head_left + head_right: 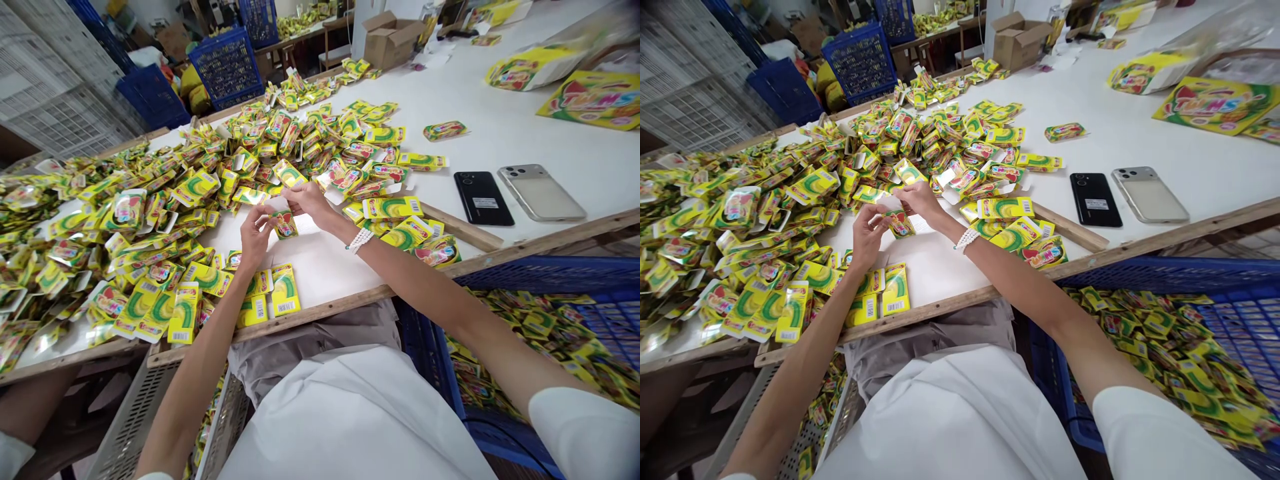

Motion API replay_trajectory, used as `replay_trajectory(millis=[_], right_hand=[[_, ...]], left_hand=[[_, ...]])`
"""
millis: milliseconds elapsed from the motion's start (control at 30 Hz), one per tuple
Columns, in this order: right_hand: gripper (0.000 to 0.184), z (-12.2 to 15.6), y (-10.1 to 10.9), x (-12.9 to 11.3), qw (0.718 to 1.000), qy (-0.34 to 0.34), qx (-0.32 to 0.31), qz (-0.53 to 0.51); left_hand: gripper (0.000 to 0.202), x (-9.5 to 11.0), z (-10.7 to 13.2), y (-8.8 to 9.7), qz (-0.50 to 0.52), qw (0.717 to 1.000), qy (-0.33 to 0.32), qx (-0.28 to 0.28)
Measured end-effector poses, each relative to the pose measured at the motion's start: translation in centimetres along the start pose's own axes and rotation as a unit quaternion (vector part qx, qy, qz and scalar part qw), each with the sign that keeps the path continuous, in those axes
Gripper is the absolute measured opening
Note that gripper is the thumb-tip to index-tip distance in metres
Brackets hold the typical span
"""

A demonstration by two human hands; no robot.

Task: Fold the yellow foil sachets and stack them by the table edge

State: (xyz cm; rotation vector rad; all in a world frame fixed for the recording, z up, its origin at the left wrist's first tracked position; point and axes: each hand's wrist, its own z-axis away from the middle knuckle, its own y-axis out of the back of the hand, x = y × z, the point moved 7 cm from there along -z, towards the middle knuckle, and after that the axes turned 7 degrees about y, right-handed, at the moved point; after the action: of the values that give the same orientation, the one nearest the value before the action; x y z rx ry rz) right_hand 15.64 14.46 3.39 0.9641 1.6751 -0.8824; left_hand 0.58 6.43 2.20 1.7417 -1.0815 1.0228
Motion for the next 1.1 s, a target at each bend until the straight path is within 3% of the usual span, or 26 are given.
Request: replay_trajectory(millis=[100, 200, 400, 567, 733, 933, 1100], right_hand=[[0.018, 0.2, 0.3, -0.5, 1.000, -0.012, -0.011, 0.014], [0.012, 0.3, 0.1, -1.7, 0.992, 0.059, -0.046, 0.101], [0.022, 0.9, -0.8, -2.6, 0.956, 0.183, -0.072, 0.216], [0.022, 1.4, -1.4, -2.9, 0.930, 0.210, -0.107, 0.282], [0.021, 1.4, -1.5, -2.9, 0.924, 0.221, -0.107, 0.293], [0.020, 1.4, -1.5, -2.6, 0.945, 0.217, -0.085, 0.231], [0.017, 1.2, -1.3, -2.4, 0.946, 0.242, -0.059, 0.209]], left_hand=[[0.049, -0.3, 0.0, 0.1, 0.014, 1.000, 0.008, 0.007], [0.065, -0.5, 0.0, 0.2, 0.041, 0.999, 0.019, 0.002], [0.053, 0.0, 0.0, 0.5, -0.001, 0.999, 0.034, -0.004], [0.049, 0.9, 0.2, 1.0, -0.020, 0.999, 0.001, 0.031], [0.044, 0.8, 0.2, 1.2, -0.024, 0.999, 0.006, 0.037], [0.045, 1.4, 0.3, 1.5, 0.010, 0.999, 0.020, 0.037], [0.041, 2.4, 0.5, 2.1, -0.015, 0.998, -0.006, 0.067]])
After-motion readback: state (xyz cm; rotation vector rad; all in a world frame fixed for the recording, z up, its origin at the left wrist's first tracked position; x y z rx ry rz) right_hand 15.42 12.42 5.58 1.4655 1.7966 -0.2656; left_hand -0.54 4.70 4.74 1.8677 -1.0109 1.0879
